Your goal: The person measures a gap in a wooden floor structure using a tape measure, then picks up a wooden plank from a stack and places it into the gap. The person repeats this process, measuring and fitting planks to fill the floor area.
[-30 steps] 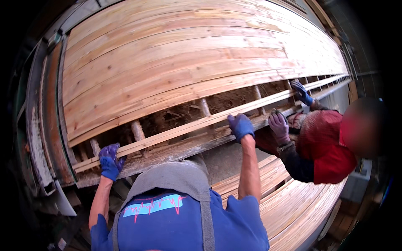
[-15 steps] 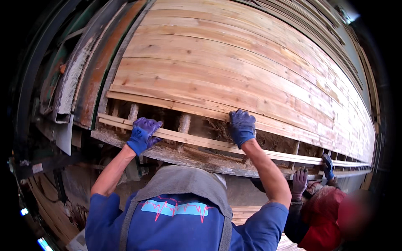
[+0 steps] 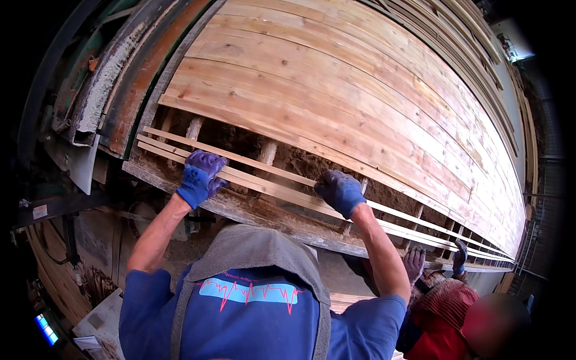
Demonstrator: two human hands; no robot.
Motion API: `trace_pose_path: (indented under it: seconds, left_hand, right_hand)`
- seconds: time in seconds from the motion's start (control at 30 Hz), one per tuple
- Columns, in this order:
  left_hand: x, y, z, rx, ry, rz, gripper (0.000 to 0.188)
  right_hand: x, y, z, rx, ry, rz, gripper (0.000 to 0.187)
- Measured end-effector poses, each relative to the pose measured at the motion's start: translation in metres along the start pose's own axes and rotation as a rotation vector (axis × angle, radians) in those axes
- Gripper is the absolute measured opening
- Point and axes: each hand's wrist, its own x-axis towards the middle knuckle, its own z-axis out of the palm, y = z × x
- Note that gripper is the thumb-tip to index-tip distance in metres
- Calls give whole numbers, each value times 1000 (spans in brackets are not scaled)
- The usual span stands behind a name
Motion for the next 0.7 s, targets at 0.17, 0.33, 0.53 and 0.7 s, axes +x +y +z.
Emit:
trace_pose_path:
  seconds: [0.17,0.33,0.53,0.7]
  left_hand:
    - [-1,2,0,-24,52,-2,56]
    - [-19,13,14,28,212,-30,81]
    - [-21,12,4,109,102,-137,76]
    - [-21,7,13,52,164,-81,69]
  right_hand:
    - [5,3,-5,186,-191,232,42]
    - [-17,-2,20,270,-6,279,35]
    - [-40,-19,29,102,144,108,24]
    - [12,-34,-25,-104,298,57,30]
